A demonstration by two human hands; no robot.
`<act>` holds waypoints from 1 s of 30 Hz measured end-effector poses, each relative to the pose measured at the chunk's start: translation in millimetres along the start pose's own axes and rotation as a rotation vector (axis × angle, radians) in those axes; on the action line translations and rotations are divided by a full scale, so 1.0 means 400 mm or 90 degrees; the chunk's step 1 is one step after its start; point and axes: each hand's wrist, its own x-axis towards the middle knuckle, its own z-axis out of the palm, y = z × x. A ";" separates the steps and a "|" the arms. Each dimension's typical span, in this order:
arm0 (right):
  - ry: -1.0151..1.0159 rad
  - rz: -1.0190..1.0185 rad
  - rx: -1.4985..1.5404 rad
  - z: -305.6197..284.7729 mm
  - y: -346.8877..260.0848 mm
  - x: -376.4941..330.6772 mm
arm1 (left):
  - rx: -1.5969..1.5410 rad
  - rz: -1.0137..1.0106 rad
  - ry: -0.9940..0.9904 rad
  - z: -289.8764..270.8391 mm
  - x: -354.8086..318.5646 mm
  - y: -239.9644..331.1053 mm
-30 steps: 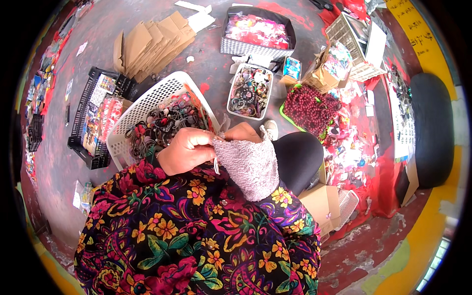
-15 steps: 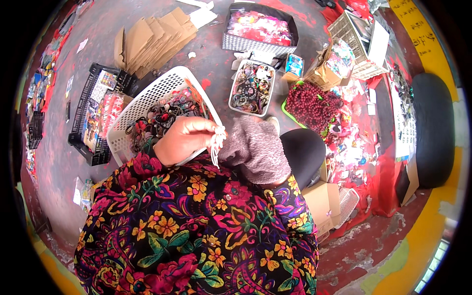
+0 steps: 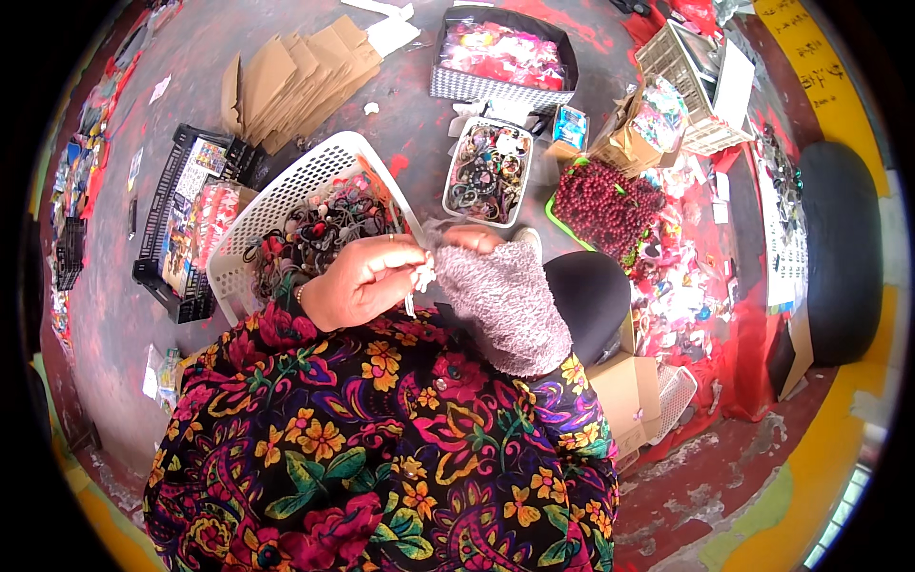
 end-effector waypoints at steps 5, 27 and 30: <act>-0.032 0.375 0.625 -0.005 -0.027 0.001 | 0.158 0.114 -0.045 -0.007 0.009 0.002; 0.083 0.538 0.780 -0.005 -0.052 0.017 | -0.367 -0.260 -0.040 -0.021 -0.005 0.028; 0.022 0.536 0.734 -0.042 -0.064 0.033 | -0.345 -0.231 -0.072 -0.032 -0.009 0.017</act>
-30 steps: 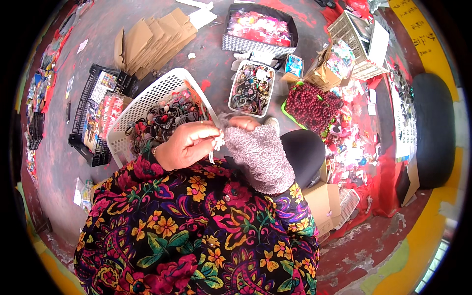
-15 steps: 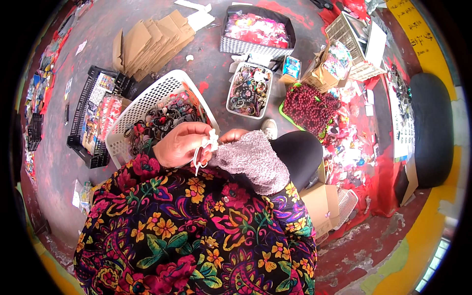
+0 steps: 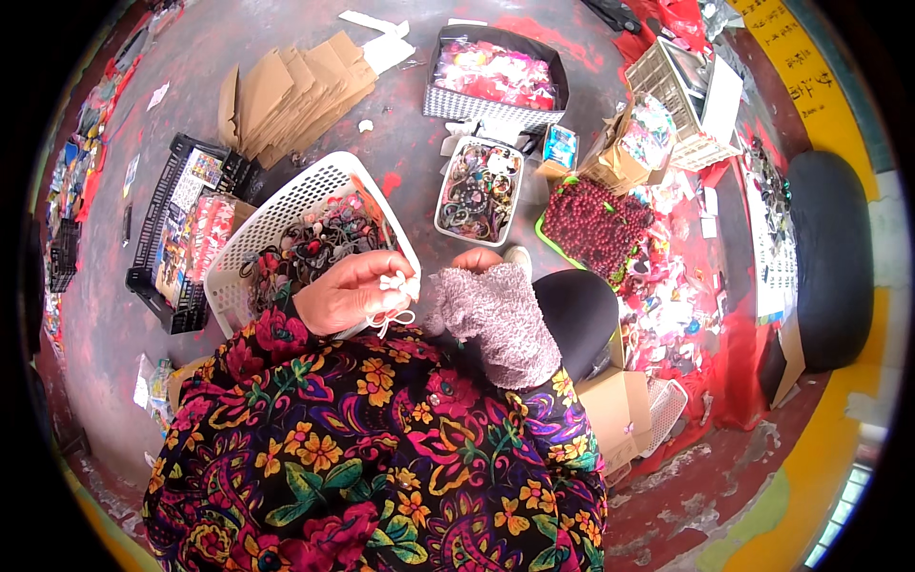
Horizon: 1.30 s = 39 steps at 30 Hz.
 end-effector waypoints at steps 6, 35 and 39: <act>-0.008 -0.180 -0.459 -0.013 0.035 0.011 | 0.073 0.022 -0.038 0.001 -0.002 0.009; -0.178 0.005 -0.179 -0.036 0.065 0.012 | 0.224 0.026 -0.055 -0.008 -0.004 0.009; -0.166 0.024 -0.172 -0.037 0.061 0.010 | 0.177 -0.042 -0.046 0.011 -0.002 0.025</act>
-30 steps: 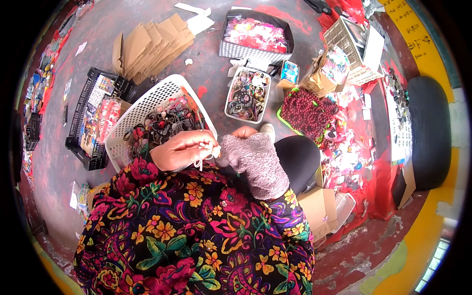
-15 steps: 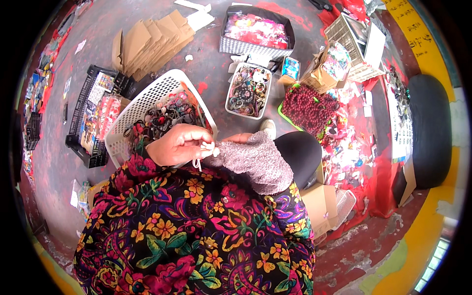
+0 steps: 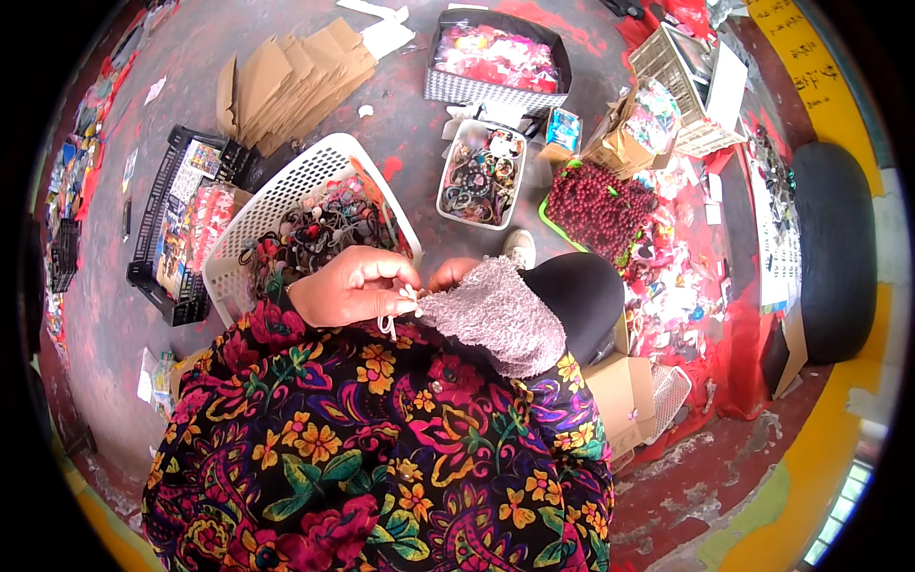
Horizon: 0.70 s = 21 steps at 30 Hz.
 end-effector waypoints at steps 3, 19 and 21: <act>0.026 0.068 0.015 0.005 -0.011 0.004 | 0.045 0.046 0.028 -0.001 0.001 -0.032; 0.152 -0.062 -0.348 0.027 -0.018 0.007 | 0.144 0.068 0.100 0.007 0.010 -0.033; 0.166 -0.066 -0.380 0.040 -0.037 0.003 | 0.158 0.072 0.109 0.008 0.006 -0.033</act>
